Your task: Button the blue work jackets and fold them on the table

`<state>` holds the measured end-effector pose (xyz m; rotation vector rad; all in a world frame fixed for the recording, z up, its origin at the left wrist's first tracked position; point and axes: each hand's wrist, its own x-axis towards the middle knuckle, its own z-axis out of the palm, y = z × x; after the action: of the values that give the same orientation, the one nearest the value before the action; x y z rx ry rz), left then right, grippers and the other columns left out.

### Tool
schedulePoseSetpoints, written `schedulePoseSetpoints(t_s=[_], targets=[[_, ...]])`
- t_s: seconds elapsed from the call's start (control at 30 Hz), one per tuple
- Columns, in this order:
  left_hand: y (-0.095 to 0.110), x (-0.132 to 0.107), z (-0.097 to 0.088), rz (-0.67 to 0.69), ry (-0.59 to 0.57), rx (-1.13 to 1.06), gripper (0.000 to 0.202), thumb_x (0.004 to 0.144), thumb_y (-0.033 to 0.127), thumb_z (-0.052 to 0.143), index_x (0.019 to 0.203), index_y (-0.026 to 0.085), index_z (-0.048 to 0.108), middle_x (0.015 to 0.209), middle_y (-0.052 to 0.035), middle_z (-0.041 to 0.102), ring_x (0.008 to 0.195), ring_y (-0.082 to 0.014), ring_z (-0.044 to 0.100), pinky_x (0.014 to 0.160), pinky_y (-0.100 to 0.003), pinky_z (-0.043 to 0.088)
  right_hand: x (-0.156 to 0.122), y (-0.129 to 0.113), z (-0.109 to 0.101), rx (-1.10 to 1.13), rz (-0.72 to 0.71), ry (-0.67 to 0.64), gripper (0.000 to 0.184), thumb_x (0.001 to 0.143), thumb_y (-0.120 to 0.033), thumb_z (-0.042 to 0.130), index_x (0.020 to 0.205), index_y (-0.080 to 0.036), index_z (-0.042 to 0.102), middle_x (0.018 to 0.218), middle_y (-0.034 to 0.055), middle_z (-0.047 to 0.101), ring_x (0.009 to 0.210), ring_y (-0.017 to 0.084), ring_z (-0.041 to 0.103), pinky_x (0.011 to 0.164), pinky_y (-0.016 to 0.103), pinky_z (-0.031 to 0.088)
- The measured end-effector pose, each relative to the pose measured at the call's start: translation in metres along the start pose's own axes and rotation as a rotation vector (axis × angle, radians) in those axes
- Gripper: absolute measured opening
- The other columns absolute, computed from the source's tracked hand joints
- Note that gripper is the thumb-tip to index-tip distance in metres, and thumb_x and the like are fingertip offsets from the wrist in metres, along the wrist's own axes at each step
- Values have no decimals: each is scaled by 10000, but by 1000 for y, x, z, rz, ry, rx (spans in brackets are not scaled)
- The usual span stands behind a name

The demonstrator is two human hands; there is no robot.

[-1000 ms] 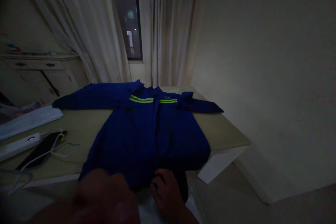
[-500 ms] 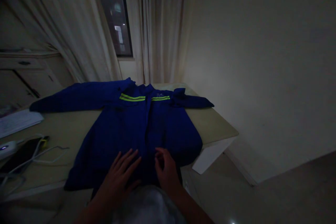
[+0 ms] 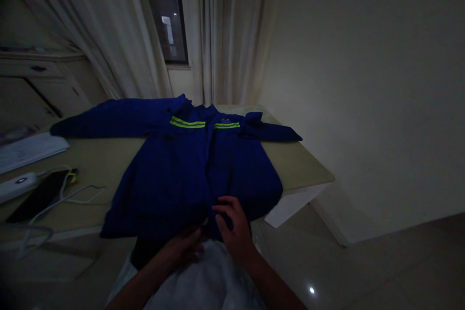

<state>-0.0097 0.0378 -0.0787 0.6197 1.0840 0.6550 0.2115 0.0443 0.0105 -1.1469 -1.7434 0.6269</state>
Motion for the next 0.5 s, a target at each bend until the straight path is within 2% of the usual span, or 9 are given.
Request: schedulePoseSetpoints(t_s=[0.03, 0.1, 0.17, 0.23, 0.3, 0.37, 0.43, 0.5], targets=[[0, -1, 2, -17, 54, -18, 901, 594, 750, 866, 1233, 139, 696, 1245, -201, 722, 938, -267, 737, 742, -339, 575, -1, -1, -1, -9, -21, -22, 257, 978, -313, 646, 1219, -261, 719, 1348, 106, 585, 1244, 246, 609, 1048, 385, 528], [1, -6, 7, 38, 183, -40, 852, 579, 735, 883, 1156, 127, 734, 1245, -208, 730, 973, -291, 747, 783, -362, 599, -2, -1, -1, -33, -61, -55, 327, 931, -293, 707, 1256, -259, 696, 1385, 115, 565, 1250, 259, 607, 1064, 413, 529], [4, -11, 11, 127, 269, -38, 755, 593, 684, 903, 1097, 141, 761, 1251, -199, 738, 1038, -305, 745, 863, -380, 607, -4, 1, 1, -50, -93, -55, 233, 956, -214, 644, 1172, -250, 720, 1361, 113, 578, 1161, 232, 648, 1037, 411, 551], [10, -17, 14, 186, 297, -19, 643, 618, 608, 923, 1056, 158, 781, 1212, -175, 763, 1074, -305, 741, 943, -383, 595, -5, 4, 5, -55, -116, -44, 268, 983, -116, 516, 1029, -239, 750, 1324, 104, 595, 1071, 197, 669, 981, 383, 581], [16, -22, 18, 187, 279, 5, 576, 606, 543, 948, 1002, 153, 796, 1116, -163, 794, 1049, -317, 749, 951, -392, 595, -6, 5, 7, -62, -115, -51, 353, 981, -70, 454, 973, -237, 765, 1326, 97, 595, 1087, 192, 663, 971, 372, 589], [21, -27, 22, 150, 260, 44, 539, 579, 530, 958, 921, 143, 806, 992, -159, 812, 977, -332, 763, 888, -400, 614, -6, 5, 4, -75, -98, -84, 327, 994, -103, 479, 1053, -243, 768, 1380, 100, 576, 1170, 207, 644, 1015, 384, 576], [26, -32, 27, 106, 236, 86, 506, 593, 562, 936, 838, 138, 807, 870, -154, 810, 879, -328, 771, 812, -394, 623, -7, 5, -1, -104, -112, -159, 265, 997, -228, 599, 1230, -239, 724, 1483, 125, 517, 1265, 239, 613, 1070, 410, 553], [29, -36, 33, 100, 219, 110, 504, 626, 607, 900, 784, 138, 802, 797, -145, 800, 801, -308, 769, 766, -381, 622, -9, 6, -8, -182, -183, -270, 539, 910, -385, 763, 1405, -223, 625, 1572, 163, 443, 1369, 298, 550, 1118, 453, 521]])
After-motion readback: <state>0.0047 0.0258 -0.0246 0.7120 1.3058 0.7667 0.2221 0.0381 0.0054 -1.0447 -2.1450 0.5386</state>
